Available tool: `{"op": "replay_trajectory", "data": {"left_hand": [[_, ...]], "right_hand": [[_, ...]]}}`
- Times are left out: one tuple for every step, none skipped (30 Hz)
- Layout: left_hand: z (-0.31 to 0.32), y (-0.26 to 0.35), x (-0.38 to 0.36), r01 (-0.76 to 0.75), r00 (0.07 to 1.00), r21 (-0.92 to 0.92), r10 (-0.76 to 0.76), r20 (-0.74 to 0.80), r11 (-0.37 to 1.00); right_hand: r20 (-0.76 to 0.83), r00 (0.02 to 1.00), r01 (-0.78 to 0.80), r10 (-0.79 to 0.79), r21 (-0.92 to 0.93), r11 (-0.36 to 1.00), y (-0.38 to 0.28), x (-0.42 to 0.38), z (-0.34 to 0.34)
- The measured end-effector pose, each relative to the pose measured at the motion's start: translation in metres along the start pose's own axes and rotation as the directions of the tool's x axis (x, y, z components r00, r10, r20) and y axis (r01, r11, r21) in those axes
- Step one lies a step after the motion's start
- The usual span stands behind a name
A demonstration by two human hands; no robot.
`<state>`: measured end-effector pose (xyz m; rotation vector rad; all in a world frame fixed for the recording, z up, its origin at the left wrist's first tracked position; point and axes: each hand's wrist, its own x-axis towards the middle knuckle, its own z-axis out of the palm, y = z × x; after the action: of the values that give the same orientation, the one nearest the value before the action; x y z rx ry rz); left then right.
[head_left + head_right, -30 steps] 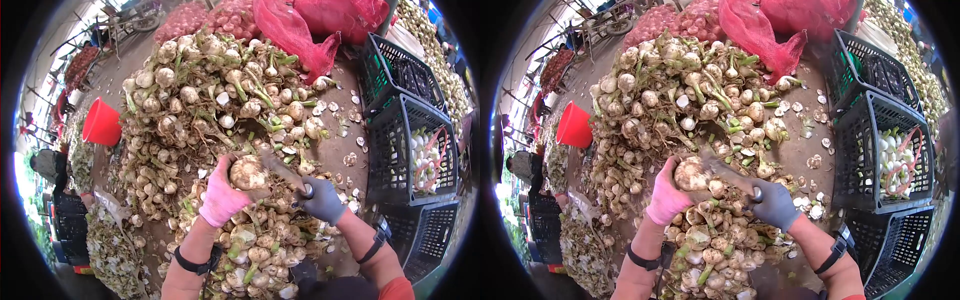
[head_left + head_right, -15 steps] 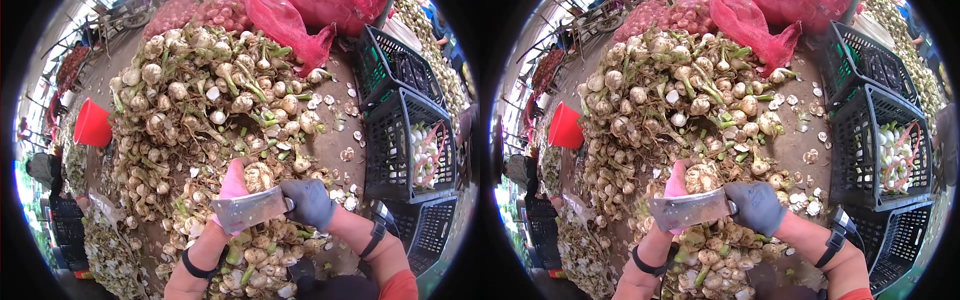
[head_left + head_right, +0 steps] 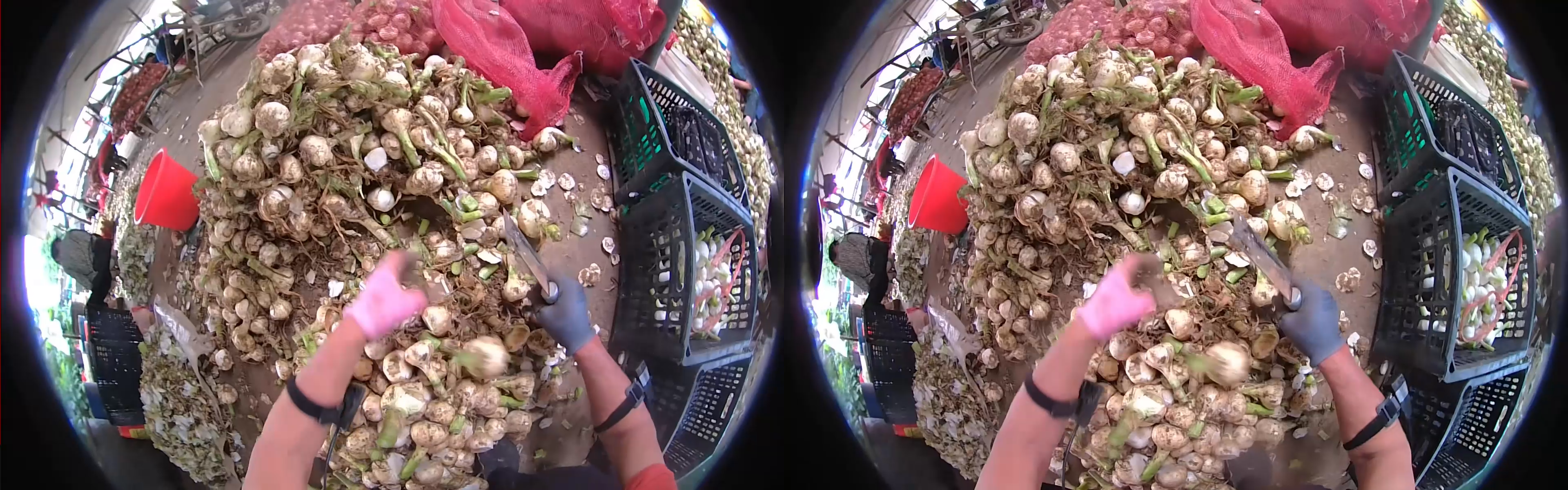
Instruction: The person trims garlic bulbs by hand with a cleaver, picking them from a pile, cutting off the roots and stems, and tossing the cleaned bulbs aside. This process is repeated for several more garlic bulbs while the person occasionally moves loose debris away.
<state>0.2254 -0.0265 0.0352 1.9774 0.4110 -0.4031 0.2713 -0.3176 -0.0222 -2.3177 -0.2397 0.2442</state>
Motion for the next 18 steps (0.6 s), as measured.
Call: {"op": "replay_trajectory", "data": {"left_hand": [[-0.014, 0.009, 0.02, 0.175, 0.972, -0.019, -0.176, -0.153, 0.984], [-0.02, -0.007, 0.047, 0.227, 0.916, 0.085, -0.183, -0.358, 0.97], [-0.028, -0.033, 0.079, 0.314, 0.855, 0.069, -0.25, -0.454, 0.947], [-0.031, -0.056, 0.105, 0.396, 0.779, 0.04, -0.313, -0.543, 0.917], [-0.027, -0.065, 0.116, 0.423, 0.726, 0.026, -0.322, -0.608, 0.906], [-0.024, -0.07, 0.127, 0.443, 0.67, 0.011, -0.323, -0.668, 0.897], [-0.023, -0.082, 0.139, 0.428, 0.651, 0.016, -0.296, -0.699, 0.904], [-0.024, -0.085, 0.144, 0.449, 0.647, 0.031, -0.301, -0.7, 0.893], [-0.023, -0.088, 0.147, 0.461, 0.637, 0.009, -0.324, -0.7, 0.887], [-0.024, -0.088, 0.146, 0.476, 0.624, -0.01, -0.345, -0.701, 0.879], [-0.028, -0.09, 0.142, 0.479, 0.622, -0.005, -0.343, -0.704, 0.878], [-0.034, -0.092, 0.138, 0.46, 0.648, -0.16, -0.454, -0.611, 0.873], [-0.037, -0.093, 0.134, 0.444, 0.676, -0.313, -0.543, -0.498, 0.839], [-0.037, -0.081, 0.118, 0.445, 0.675, -0.306, -0.54, -0.503, 0.842], [-0.036, -0.071, 0.096, 0.325, 0.781, -0.353, -0.459, -0.422, 0.877], [-0.032, -0.054, 0.071, 0.206, 0.869, -0.412, -0.359, -0.34, 0.888], [-0.026, -0.036, 0.05, 0.133, 0.904, -0.399, -0.276, -0.326, 0.907], [-0.02, -0.021, 0.031, 0.058, 0.931, -0.391, -0.192, -0.311, 0.918]], "right_hand": [[0.002, 1.0, 0.021, -0.022, 0.016, 1.0, 0.001, 0.0, 0.0], [0.001, 1.0, 0.018, -0.018, 0.019, 1.0, 0.001, -0.001, 0.001], [0.044, 0.999, -0.01, 0.007, 0.072, 0.997, 0.0, -0.002, 0.002], [0.09, 0.996, -0.039, 0.029, 0.119, 0.992, -0.002, -0.002, 0.002], [0.097, 0.995, -0.01, 0.0, 0.1, 0.995, -0.007, -0.002, 0.0], [0.091, 0.996, -0.01, 0.002, 0.091, 0.996, -0.01, -0.002, -0.001], [0.088, 0.996, -0.017, 0.006, 0.124, 0.992, -0.012, -0.003, -0.002], [0.085, 0.996, -0.026, 0.013, 0.157, 0.987, -0.013, -0.004, -0.004], [0.1, 0.995, -0.034, 0.016, 0.176, 0.984, -0.013, -0.003, -0.004], [0.096, 0.995, -0.034, 0.017, 0.178, 0.983, -0.01, -0.003, -0.004], [0.11, 0.994, -0.037, 0.018, 0.175, 0.984, -0.007, -0.004, -0.004], [0.126, 0.992, -0.038, 0.016, 0.172, 0.984, -0.005, -0.005, -0.002], [0.126, 0.992, -0.037, 0.015, 0.179, 0.983, -0.006, -0.005, -0.002], [0.141, 0.99, -0.039, 0.012, 0.187, 0.982, -0.007, -0.005, -0.003], [0.158, 0.987, -0.044, 0.013, 0.197, 0.979, -0.009, -0.006, -0.003], [0.159, 0.987, -0.051, 0.019, 0.203, 0.978, -0.014, -0.006, -0.004], [0.184, 0.983, -0.029, -0.007, 0.188, 0.982, -0.022, -0.005, -0.005], [0.211, 0.977, -0.004, -0.033, 0.172, 0.985, -0.032, -0.004, -0.007]]}}
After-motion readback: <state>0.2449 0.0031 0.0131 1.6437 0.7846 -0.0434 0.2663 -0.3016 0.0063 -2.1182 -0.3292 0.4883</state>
